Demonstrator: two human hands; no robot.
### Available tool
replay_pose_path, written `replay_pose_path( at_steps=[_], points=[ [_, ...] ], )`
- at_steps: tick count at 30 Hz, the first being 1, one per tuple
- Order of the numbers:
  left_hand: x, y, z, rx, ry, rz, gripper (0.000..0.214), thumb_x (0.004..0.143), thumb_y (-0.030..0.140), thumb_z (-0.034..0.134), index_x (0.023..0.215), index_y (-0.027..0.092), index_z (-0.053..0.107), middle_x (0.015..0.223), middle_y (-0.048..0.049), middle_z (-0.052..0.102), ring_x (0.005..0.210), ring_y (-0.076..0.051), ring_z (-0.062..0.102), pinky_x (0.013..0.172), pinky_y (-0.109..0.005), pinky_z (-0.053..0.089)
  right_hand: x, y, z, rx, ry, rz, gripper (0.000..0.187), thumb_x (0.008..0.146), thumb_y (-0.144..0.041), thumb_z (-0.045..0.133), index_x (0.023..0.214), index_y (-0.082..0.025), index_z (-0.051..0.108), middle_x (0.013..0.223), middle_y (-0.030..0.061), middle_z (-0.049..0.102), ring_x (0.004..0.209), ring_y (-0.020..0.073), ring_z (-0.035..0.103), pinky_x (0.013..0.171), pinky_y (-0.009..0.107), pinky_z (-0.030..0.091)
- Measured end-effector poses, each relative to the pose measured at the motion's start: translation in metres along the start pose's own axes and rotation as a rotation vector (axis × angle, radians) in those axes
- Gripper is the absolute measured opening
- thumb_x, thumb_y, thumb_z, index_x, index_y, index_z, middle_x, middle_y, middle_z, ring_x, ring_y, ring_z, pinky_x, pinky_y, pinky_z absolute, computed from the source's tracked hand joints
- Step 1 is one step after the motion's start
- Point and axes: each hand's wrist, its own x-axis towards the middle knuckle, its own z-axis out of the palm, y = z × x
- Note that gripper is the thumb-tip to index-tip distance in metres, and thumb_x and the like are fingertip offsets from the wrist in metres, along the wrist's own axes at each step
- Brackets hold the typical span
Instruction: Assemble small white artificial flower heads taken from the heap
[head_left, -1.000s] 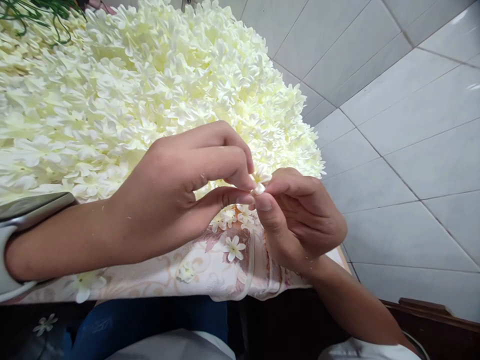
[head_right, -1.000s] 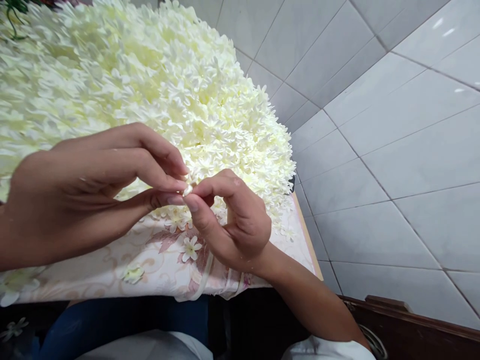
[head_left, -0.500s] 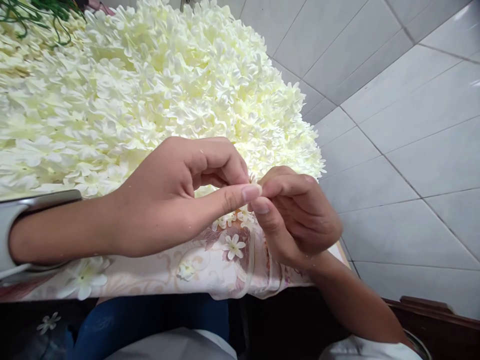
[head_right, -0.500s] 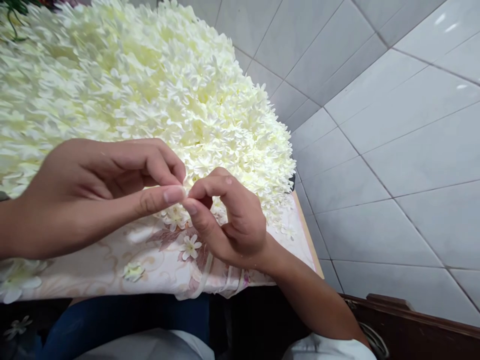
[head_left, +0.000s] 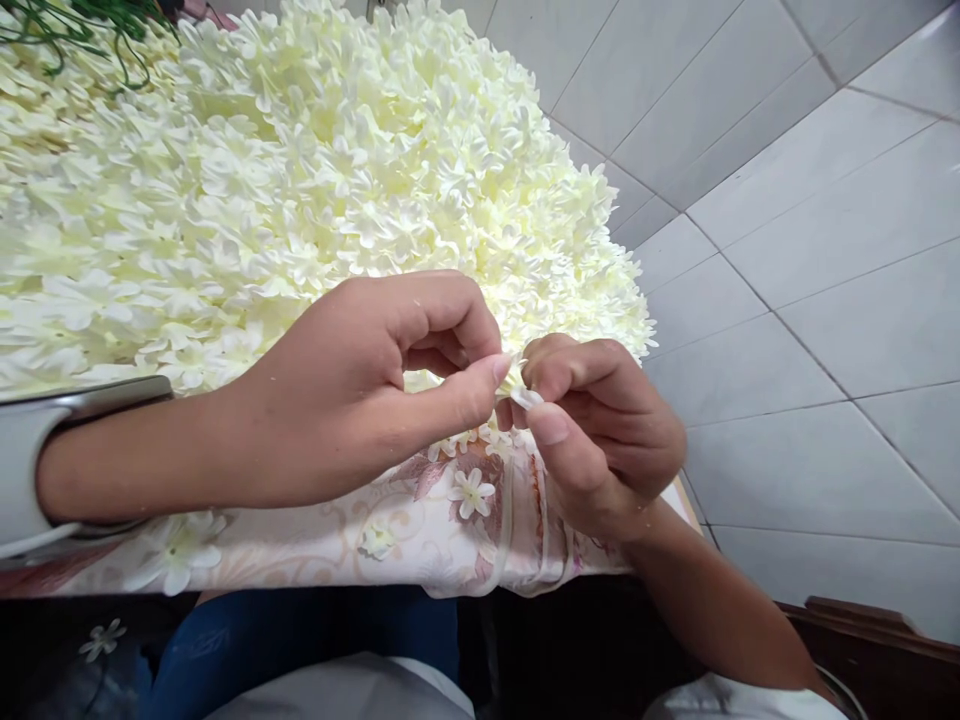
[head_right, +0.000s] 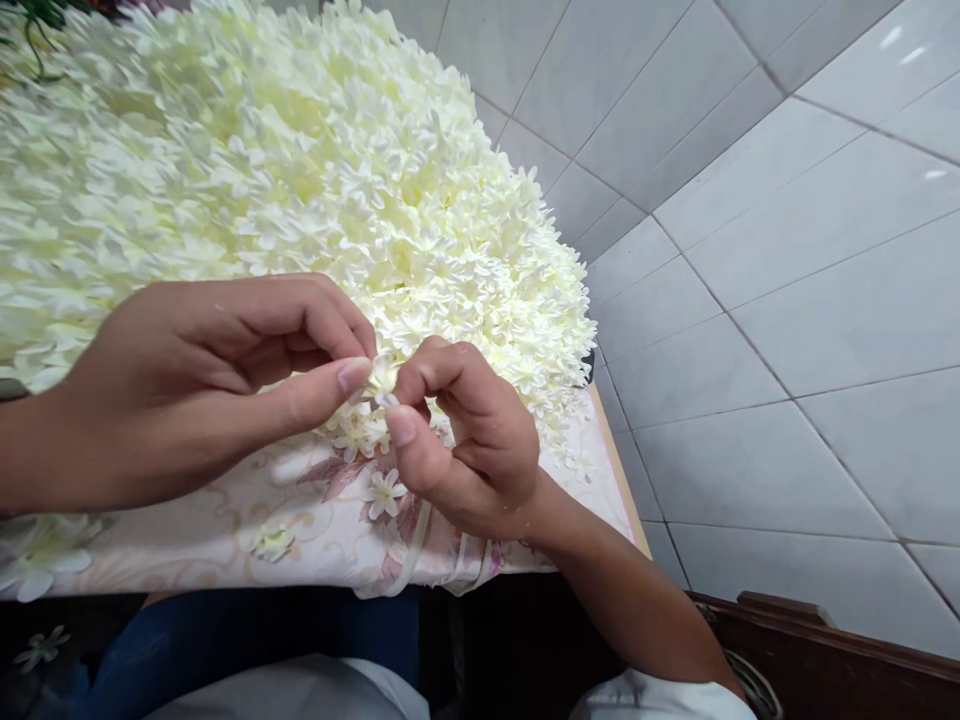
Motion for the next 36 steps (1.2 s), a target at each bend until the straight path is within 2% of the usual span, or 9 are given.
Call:
replay_pose_path(
  at_steps=[4,8,13,15,18,20,23,28,36],
  points=[
    [-0.001,-0.001,-0.002,-0.010,-0.030,-0.030,0.012,0.094,0.016,0.060,0.083,0.019,0.064,0.084,-0.0016,0.073,0.071,-0.012,0.067,0.060,-0.022,0.055,0.000,0.003,0.002,0.138,0.015,0.031,0.004,0.100,-0.020,0.060,0.097,-0.022,0.058,0.078,-0.0017,0.051,0.067,0.0120,0.050,0.061,0.029,0.043],
    [-0.001,0.002,-0.003,-0.032,-0.059,-0.071,0.013,0.094,0.017,0.058,0.083,0.018,0.065,0.074,-0.0004,0.067,0.061,-0.010,0.057,0.050,-0.021,0.046,0.002,0.006,0.004,0.272,0.033,0.078,0.005,0.099,-0.020,0.061,0.094,-0.020,0.059,0.077,-0.0015,0.051,0.066,0.0120,0.048,0.061,0.029,0.040],
    [0.001,0.004,-0.002,-0.053,-0.076,-0.085,0.014,0.094,0.017,0.057,0.081,0.018,0.064,0.070,0.0010,0.061,0.058,-0.010,0.052,0.048,-0.022,0.042,0.005,0.008,0.003,0.364,0.010,0.109,0.007,0.098,-0.019,0.061,0.092,-0.020,0.058,0.076,-0.0020,0.050,0.066,0.0117,0.046,0.059,0.027,0.039],
    [0.002,0.002,-0.003,-0.033,-0.065,-0.046,0.014,0.095,0.018,0.058,0.082,0.018,0.063,0.073,0.0009,0.062,0.060,-0.010,0.054,0.050,-0.023,0.044,0.006,0.007,0.000,0.317,-0.007,0.096,0.007,0.098,-0.019,0.062,0.093,-0.020,0.058,0.076,-0.0024,0.050,0.066,0.0114,0.047,0.059,0.027,0.040],
    [0.003,-0.002,-0.007,0.093,-0.023,0.081,0.012,0.094,0.019,0.062,0.083,0.018,0.064,0.081,-0.0009,0.067,0.070,-0.011,0.061,0.063,-0.025,0.050,0.008,0.004,-0.006,0.107,-0.071,0.059,0.005,0.102,-0.022,0.061,0.098,-0.021,0.059,0.081,-0.0021,0.054,0.069,0.0109,0.051,0.065,0.028,0.043],
    [0.003,-0.003,-0.008,0.206,-0.001,0.155,0.013,0.094,0.019,0.064,0.082,0.017,0.066,0.085,-0.0024,0.069,0.077,-0.012,0.064,0.070,-0.026,0.051,0.009,0.002,-0.009,-0.026,-0.099,0.038,0.015,0.105,-0.034,0.060,0.099,-0.021,0.060,0.082,-0.0012,0.056,0.073,0.0113,0.053,0.069,0.029,0.045],
    [0.001,-0.001,-0.007,0.307,-0.012,0.196,0.016,0.098,0.020,0.061,0.083,0.017,0.069,0.087,-0.0030,0.071,0.081,-0.013,0.065,0.073,-0.027,0.049,0.011,0.002,-0.009,-0.155,-0.059,0.024,0.032,0.104,-0.050,0.059,0.092,-0.021,0.056,0.079,-0.0017,0.054,0.071,0.0114,0.050,0.066,0.028,0.043],
    [-0.001,0.003,-0.004,0.397,-0.023,0.220,0.020,0.100,0.024,0.060,0.083,0.019,0.070,0.083,-0.0015,0.071,0.074,-0.012,0.063,0.068,-0.028,0.046,0.013,0.005,-0.008,-0.290,-0.110,-0.044,0.023,0.105,-0.027,0.059,0.086,-0.022,0.047,0.073,-0.0046,0.047,0.063,0.0084,0.043,0.057,0.025,0.035],
    [-0.001,-0.009,-0.007,0.496,0.012,0.336,0.021,0.101,0.027,0.057,0.086,0.018,0.070,0.085,-0.0048,0.070,0.074,-0.015,0.062,0.065,-0.030,0.043,0.018,-0.005,-0.014,-0.403,-0.200,-0.070,0.013,0.103,-0.014,0.055,0.092,-0.020,0.052,0.079,-0.0012,0.051,0.071,0.0105,0.048,0.066,0.028,0.042]
  ],
)
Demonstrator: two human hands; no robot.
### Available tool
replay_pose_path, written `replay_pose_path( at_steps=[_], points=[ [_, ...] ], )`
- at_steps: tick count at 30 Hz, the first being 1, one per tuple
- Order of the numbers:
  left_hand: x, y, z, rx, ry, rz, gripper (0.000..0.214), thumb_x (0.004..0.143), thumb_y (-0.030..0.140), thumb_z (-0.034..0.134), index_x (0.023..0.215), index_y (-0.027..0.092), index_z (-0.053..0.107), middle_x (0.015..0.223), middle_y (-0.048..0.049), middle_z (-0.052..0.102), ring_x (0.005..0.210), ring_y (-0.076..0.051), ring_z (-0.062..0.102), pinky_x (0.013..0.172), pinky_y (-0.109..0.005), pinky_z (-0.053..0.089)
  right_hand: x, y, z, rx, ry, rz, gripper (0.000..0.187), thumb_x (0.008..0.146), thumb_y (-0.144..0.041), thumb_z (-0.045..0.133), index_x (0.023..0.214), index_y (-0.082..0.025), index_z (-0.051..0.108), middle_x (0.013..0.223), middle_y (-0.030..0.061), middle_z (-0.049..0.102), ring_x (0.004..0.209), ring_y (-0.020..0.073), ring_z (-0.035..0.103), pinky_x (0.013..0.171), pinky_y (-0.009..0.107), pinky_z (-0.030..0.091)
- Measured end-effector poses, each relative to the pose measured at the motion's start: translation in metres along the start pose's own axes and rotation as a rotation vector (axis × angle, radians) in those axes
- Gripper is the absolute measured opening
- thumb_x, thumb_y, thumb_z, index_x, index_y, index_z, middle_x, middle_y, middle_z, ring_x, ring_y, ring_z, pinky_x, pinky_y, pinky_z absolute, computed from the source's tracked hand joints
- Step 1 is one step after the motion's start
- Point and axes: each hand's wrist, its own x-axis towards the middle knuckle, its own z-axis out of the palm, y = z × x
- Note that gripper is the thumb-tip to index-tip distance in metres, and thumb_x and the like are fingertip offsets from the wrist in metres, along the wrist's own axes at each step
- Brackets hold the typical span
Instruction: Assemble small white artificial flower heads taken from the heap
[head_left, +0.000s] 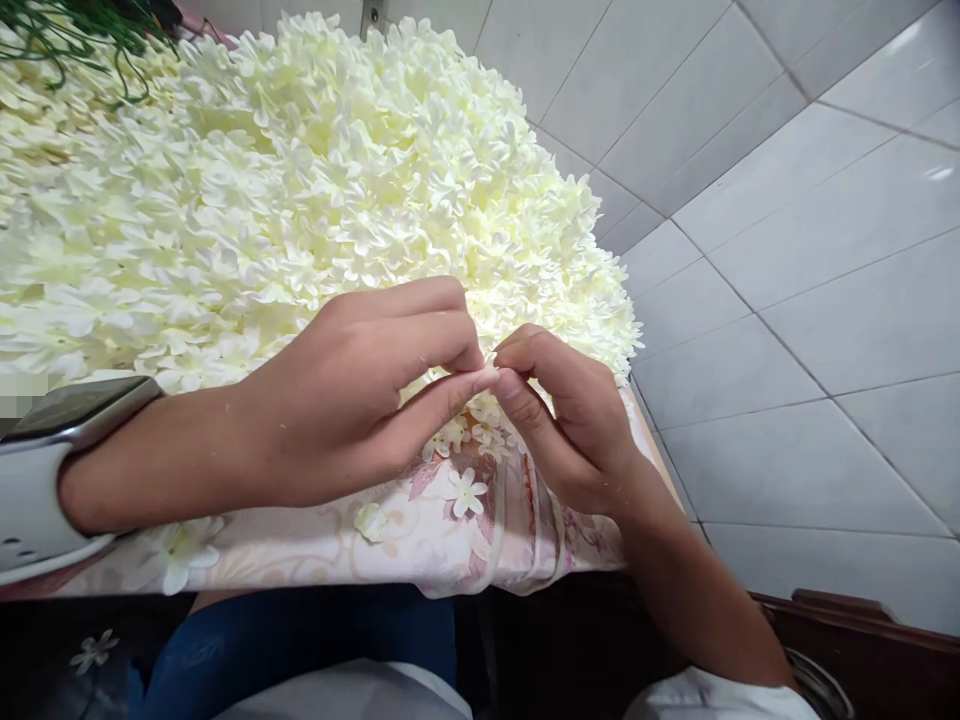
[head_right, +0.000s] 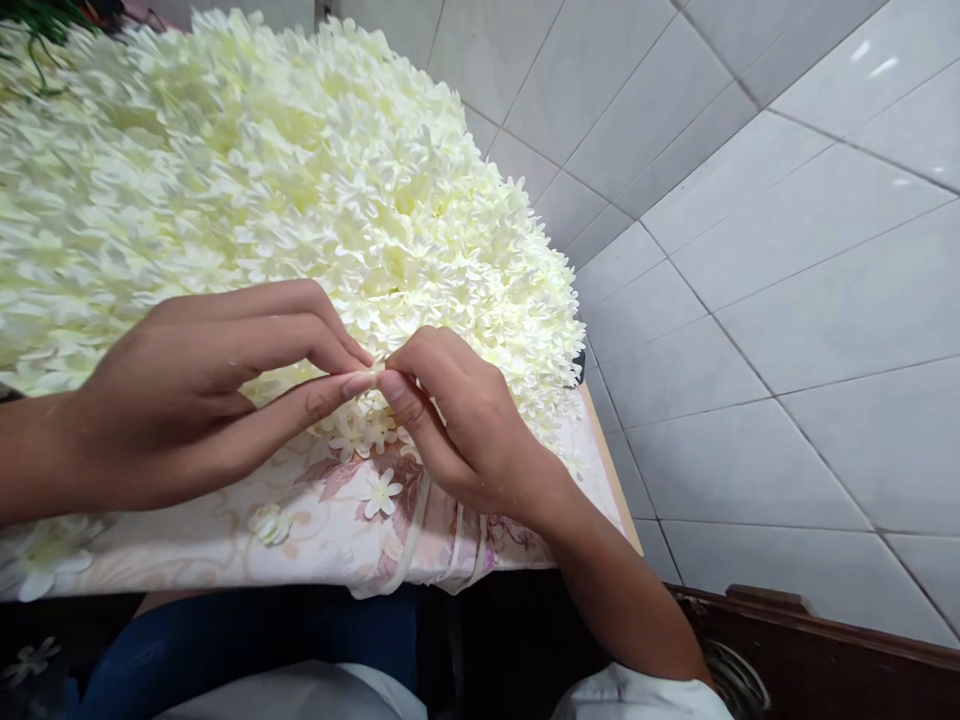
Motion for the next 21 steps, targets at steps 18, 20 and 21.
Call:
replay_pose_path(
  at_steps=[18,20,21],
  points=[
    [0.0022,0.0037,0.0021,-0.133,-0.058,-0.148,0.025,0.098,0.027,0.057,0.077,0.019,0.066,0.076,-0.0004,0.064,0.069,-0.013,0.055,0.066,-0.030,0.039,-0.0034,-0.0012,0.0064,-0.396,0.150,-0.286,0.026,0.086,0.000,0.067,0.091,-0.022,0.054,0.069,-0.0012,0.055,0.063,0.0140,0.046,0.054,0.031,0.040],
    [0.0026,0.0055,0.0021,-0.146,-0.074,-0.147,0.024,0.098,0.025,0.055,0.077,0.019,0.066,0.076,-0.0005,0.065,0.069,-0.012,0.055,0.067,-0.030,0.040,-0.0042,-0.0025,0.0060,-0.383,0.160,-0.279,0.028,0.085,-0.001,0.067,0.091,-0.024,0.052,0.070,-0.0021,0.054,0.063,0.0138,0.046,0.053,0.031,0.040],
    [0.0029,0.0066,0.0020,-0.156,-0.078,-0.152,0.023,0.097,0.024,0.055,0.077,0.020,0.066,0.077,-0.0003,0.065,0.070,-0.012,0.056,0.067,-0.029,0.041,-0.0048,-0.0034,0.0062,-0.346,0.169,-0.252,0.029,0.085,-0.001,0.066,0.093,-0.024,0.051,0.071,-0.0026,0.054,0.063,0.0133,0.047,0.053,0.030,0.041]
  ],
)
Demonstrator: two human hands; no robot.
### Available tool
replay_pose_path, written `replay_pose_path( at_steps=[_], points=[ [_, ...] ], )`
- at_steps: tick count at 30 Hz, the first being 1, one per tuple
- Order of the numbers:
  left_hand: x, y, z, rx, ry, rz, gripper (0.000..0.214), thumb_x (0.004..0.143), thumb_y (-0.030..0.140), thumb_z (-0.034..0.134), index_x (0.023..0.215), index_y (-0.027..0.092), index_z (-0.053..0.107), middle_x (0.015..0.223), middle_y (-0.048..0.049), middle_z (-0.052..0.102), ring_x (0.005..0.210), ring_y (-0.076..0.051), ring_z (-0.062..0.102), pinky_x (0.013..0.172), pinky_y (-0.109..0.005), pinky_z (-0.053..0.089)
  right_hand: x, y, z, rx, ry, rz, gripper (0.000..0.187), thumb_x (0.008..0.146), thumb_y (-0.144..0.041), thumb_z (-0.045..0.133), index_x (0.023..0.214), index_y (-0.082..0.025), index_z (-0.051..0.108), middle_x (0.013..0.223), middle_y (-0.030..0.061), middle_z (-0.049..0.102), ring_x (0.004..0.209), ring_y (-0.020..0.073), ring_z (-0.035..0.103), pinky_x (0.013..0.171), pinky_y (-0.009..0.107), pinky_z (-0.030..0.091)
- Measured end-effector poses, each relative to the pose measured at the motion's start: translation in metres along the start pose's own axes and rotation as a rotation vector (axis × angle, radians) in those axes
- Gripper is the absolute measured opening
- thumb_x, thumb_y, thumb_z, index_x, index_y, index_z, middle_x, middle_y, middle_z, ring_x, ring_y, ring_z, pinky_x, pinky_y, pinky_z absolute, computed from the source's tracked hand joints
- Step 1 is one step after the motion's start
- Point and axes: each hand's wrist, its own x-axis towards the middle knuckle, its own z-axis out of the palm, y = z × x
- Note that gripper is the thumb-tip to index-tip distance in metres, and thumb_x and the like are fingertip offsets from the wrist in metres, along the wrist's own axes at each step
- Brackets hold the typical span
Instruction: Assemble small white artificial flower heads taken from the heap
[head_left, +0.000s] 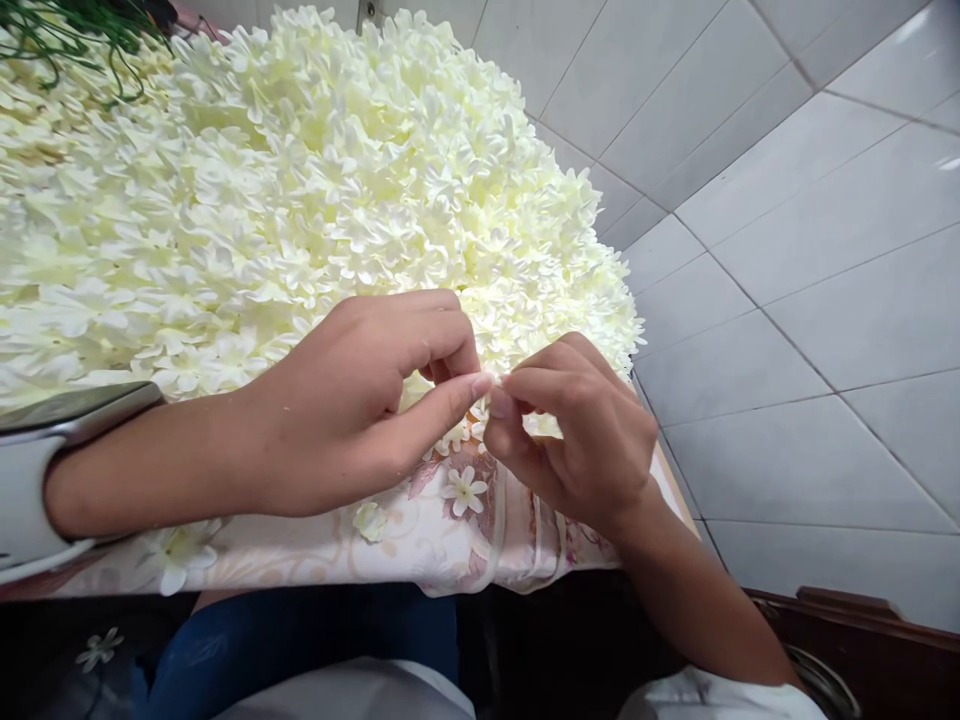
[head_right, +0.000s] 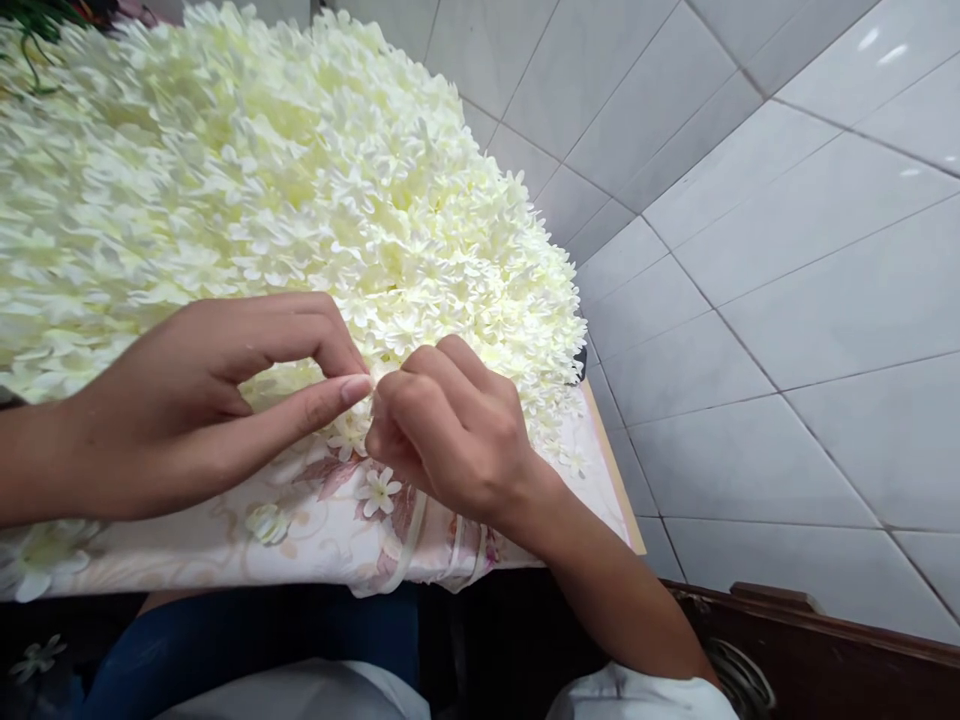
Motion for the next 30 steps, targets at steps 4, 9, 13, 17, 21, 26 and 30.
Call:
replay_pose_path(
  at_steps=[4,9,13,17,21,26,30],
  points=[
    [0.003,0.005,0.000,-0.150,-0.014,-0.088,0.019,0.095,0.022,0.056,0.079,0.020,0.066,0.078,0.0003,0.069,0.070,-0.011,0.062,0.065,-0.025,0.046,-0.001,-0.003,0.002,0.144,0.037,0.128,0.030,0.086,-0.002,0.059,0.102,-0.025,0.046,0.077,-0.0032,0.050,0.063,0.0106,0.051,0.053,0.026,0.042],
    [0.005,0.010,-0.001,-0.487,-0.142,-0.375,0.021,0.096,0.030,0.056,0.079,0.018,0.062,0.073,-0.0021,0.067,0.067,-0.014,0.063,0.054,-0.023,0.045,-0.001,-0.001,0.012,0.278,0.137,0.182,0.025,0.087,-0.005,0.056,0.098,-0.024,0.044,0.077,-0.0037,0.048,0.059,0.0077,0.048,0.052,0.025,0.040],
    [0.004,0.011,0.000,-0.643,-0.139,-0.430,0.018,0.095,0.032,0.060,0.085,0.017,0.064,0.070,-0.0007,0.066,0.060,-0.010,0.055,0.050,-0.020,0.041,-0.001,-0.004,0.018,0.406,0.201,0.268,0.019,0.092,-0.008,0.053,0.098,-0.024,0.045,0.075,-0.0044,0.045,0.059,0.0085,0.044,0.055,0.028,0.037],
    [0.003,0.009,0.003,-0.714,-0.129,-0.417,0.015,0.094,0.029,0.064,0.085,0.017,0.064,0.069,0.0004,0.064,0.060,-0.010,0.055,0.051,-0.019,0.042,-0.004,-0.009,0.019,0.469,0.228,0.313,0.010,0.098,-0.013,0.050,0.100,-0.023,0.048,0.076,-0.0031,0.047,0.062,0.0104,0.043,0.058,0.031,0.037],
    [0.003,0.010,0.007,-0.738,-0.083,-0.419,0.012,0.090,0.025,0.066,0.081,0.017,0.063,0.071,0.0001,0.063,0.062,-0.010,0.056,0.052,-0.019,0.044,-0.005,-0.010,0.020,0.482,0.248,0.305,0.008,0.100,-0.015,0.051,0.100,-0.023,0.049,0.076,-0.0019,0.047,0.061,0.0117,0.044,0.056,0.032,0.037],
    [0.000,0.011,0.008,-0.735,-0.061,-0.420,0.011,0.084,0.021,0.067,0.076,0.019,0.060,0.071,0.0010,0.062,0.059,-0.009,0.055,0.048,-0.020,0.044,-0.005,-0.011,0.023,0.480,0.274,0.267,0.008,0.100,-0.016,0.051,0.101,-0.023,0.049,0.077,-0.0010,0.047,0.062,0.0124,0.045,0.055,0.032,0.037],
    [-0.001,0.010,0.009,-0.722,-0.038,-0.372,0.010,0.082,0.017,0.066,0.076,0.019,0.059,0.079,0.0003,0.065,0.068,-0.011,0.061,0.054,-0.021,0.048,-0.005,-0.014,0.025,0.510,0.297,0.299,0.008,0.101,-0.014,0.051,0.101,-0.022,0.051,0.080,0.0003,0.050,0.064,0.0119,0.047,0.057,0.031,0.041]
  ],
)
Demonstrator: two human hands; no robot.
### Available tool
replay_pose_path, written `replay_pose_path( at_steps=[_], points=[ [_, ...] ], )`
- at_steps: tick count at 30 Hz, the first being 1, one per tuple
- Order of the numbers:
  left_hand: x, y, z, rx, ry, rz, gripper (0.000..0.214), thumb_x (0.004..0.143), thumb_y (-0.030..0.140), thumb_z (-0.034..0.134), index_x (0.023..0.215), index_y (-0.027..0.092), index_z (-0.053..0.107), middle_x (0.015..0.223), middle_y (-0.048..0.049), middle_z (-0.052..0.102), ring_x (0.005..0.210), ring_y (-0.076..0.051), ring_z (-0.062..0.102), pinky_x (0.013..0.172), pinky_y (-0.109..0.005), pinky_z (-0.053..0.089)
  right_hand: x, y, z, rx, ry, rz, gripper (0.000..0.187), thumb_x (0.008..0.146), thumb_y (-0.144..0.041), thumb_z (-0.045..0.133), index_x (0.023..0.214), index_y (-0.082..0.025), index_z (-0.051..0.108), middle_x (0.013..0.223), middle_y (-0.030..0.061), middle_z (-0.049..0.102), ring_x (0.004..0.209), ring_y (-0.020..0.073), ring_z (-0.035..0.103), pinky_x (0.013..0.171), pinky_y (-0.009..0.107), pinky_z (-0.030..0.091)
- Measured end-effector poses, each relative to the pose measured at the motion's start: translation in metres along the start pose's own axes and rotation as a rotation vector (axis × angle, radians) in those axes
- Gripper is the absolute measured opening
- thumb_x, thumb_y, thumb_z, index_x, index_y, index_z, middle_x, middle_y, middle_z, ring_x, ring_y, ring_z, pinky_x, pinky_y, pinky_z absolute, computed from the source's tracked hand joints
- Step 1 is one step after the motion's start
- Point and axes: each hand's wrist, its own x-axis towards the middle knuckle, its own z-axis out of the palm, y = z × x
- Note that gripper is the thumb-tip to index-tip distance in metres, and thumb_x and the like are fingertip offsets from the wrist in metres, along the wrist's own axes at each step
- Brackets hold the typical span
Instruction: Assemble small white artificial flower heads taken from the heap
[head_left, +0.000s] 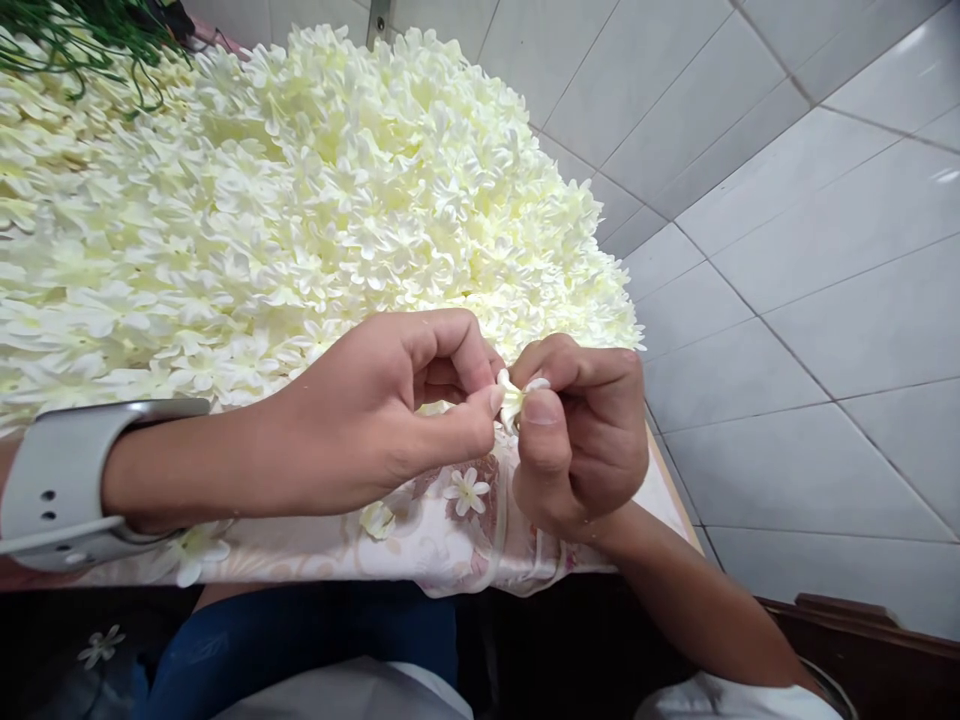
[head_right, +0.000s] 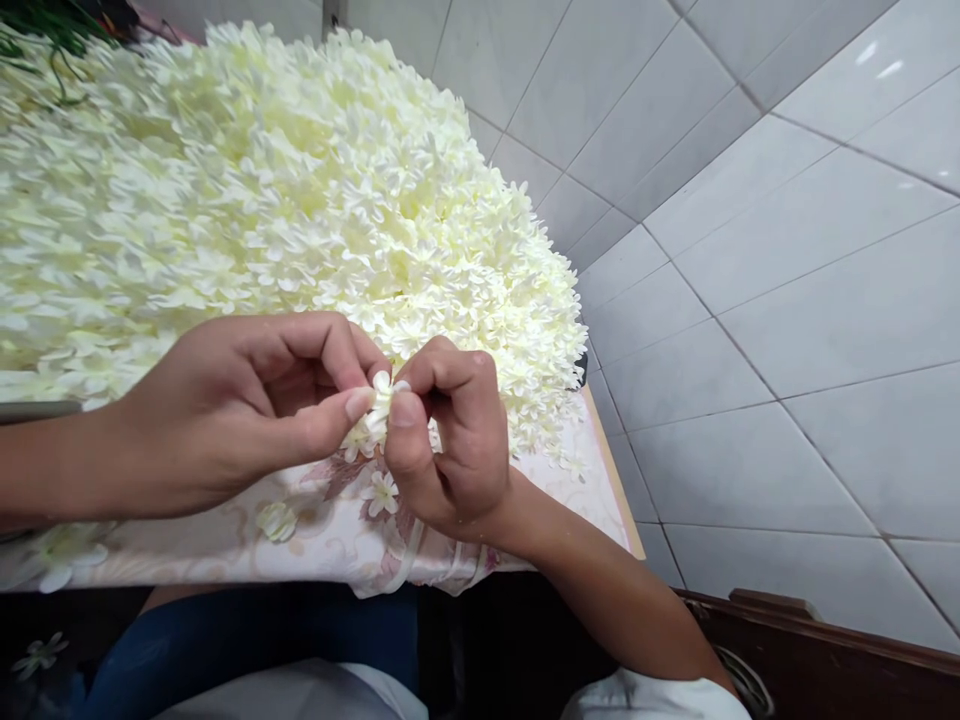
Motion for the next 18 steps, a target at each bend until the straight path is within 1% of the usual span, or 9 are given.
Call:
replay_pose_path(
  at_steps=[4,7,8,10,12,14,16,18],
  points=[
    [-0.001,-0.001,0.001,0.054,0.016,0.081,0.010,0.084,0.013,0.063,0.077,0.020,0.059,0.079,0.0025,0.064,0.071,-0.009,0.061,0.062,-0.020,0.051,0.002,0.002,0.000,-0.008,0.016,-0.071,0.011,0.098,-0.011,0.052,0.103,-0.021,0.052,0.082,0.0013,0.053,0.068,0.0123,0.052,0.059,0.030,0.044],
    [-0.002,-0.001,0.000,0.133,0.020,0.139,0.011,0.086,0.012,0.061,0.078,0.020,0.058,0.083,0.0031,0.066,0.073,-0.008,0.062,0.066,-0.020,0.052,0.004,0.003,-0.004,-0.067,-0.030,-0.134,0.019,0.093,-0.006,0.052,0.104,-0.021,0.050,0.083,0.0000,0.052,0.067,0.0115,0.052,0.059,0.030,0.044],
    [-0.002,-0.001,-0.001,0.204,0.024,0.181,0.011,0.087,0.012,0.061,0.079,0.019,0.058,0.085,0.0028,0.067,0.073,-0.007,0.062,0.068,-0.020,0.052,0.005,0.003,-0.006,-0.081,-0.056,-0.140,0.021,0.091,-0.005,0.052,0.104,-0.021,0.050,0.083,-0.0006,0.050,0.068,0.0114,0.052,0.060,0.029,0.045],
    [-0.003,-0.001,-0.004,0.442,0.034,0.308,0.012,0.090,0.012,0.060,0.080,0.019,0.060,0.085,0.0014,0.069,0.074,-0.008,0.062,0.069,-0.022,0.050,0.006,0.002,-0.009,-0.080,-0.101,-0.145,0.021,0.091,-0.005,0.050,0.104,-0.021,0.050,0.082,-0.0007,0.049,0.071,0.0123,0.053,0.063,0.030,0.046],
    [-0.003,-0.002,-0.007,0.711,0.050,0.468,0.012,0.091,0.012,0.059,0.081,0.018,0.060,0.085,-0.0015,0.071,0.075,-0.010,0.063,0.068,-0.025,0.048,0.005,0.000,-0.013,-0.030,-0.130,-0.093,0.015,0.095,-0.010,0.051,0.105,-0.020,0.053,0.084,0.0006,0.051,0.075,0.0137,0.055,0.066,0.031,0.048],
    [-0.003,-0.004,-0.010,0.896,0.082,0.619,0.013,0.092,0.011,0.058,0.081,0.017,0.058,0.085,-0.0039,0.071,0.075,-0.012,0.064,0.065,-0.025,0.047,0.005,-0.003,-0.015,0.031,-0.151,0.013,0.010,0.098,-0.017,0.058,0.107,-0.020,0.057,0.089,0.0018,0.055,0.078,0.0136,0.056,0.069,0.031,0.049],
    [-0.003,-0.007,-0.011,0.982,0.108,0.719,0.014,0.094,0.011,0.058,0.083,0.018,0.056,0.086,-0.0039,0.070,0.076,-0.012,0.064,0.064,-0.024,0.047,0.005,-0.005,-0.017,0.079,-0.172,0.131,0.012,0.099,-0.019,0.065,0.109,-0.021,0.060,0.091,0.0007,0.058,0.078,0.0111,0.057,0.070,0.029,0.050],
    [-0.003,-0.011,-0.011,1.020,0.106,0.765,0.012,0.096,0.011,0.059,0.088,0.020,0.055,0.090,-0.0032,0.070,0.078,-0.011,0.066,0.067,-0.023,0.050,0.007,-0.007,-0.018,0.106,-0.172,0.211,0.013,0.098,-0.015,0.068,0.107,-0.023,0.062,0.091,-0.0010,0.060,0.077,0.0085,0.059,0.068,0.025,0.051]
  ],
)
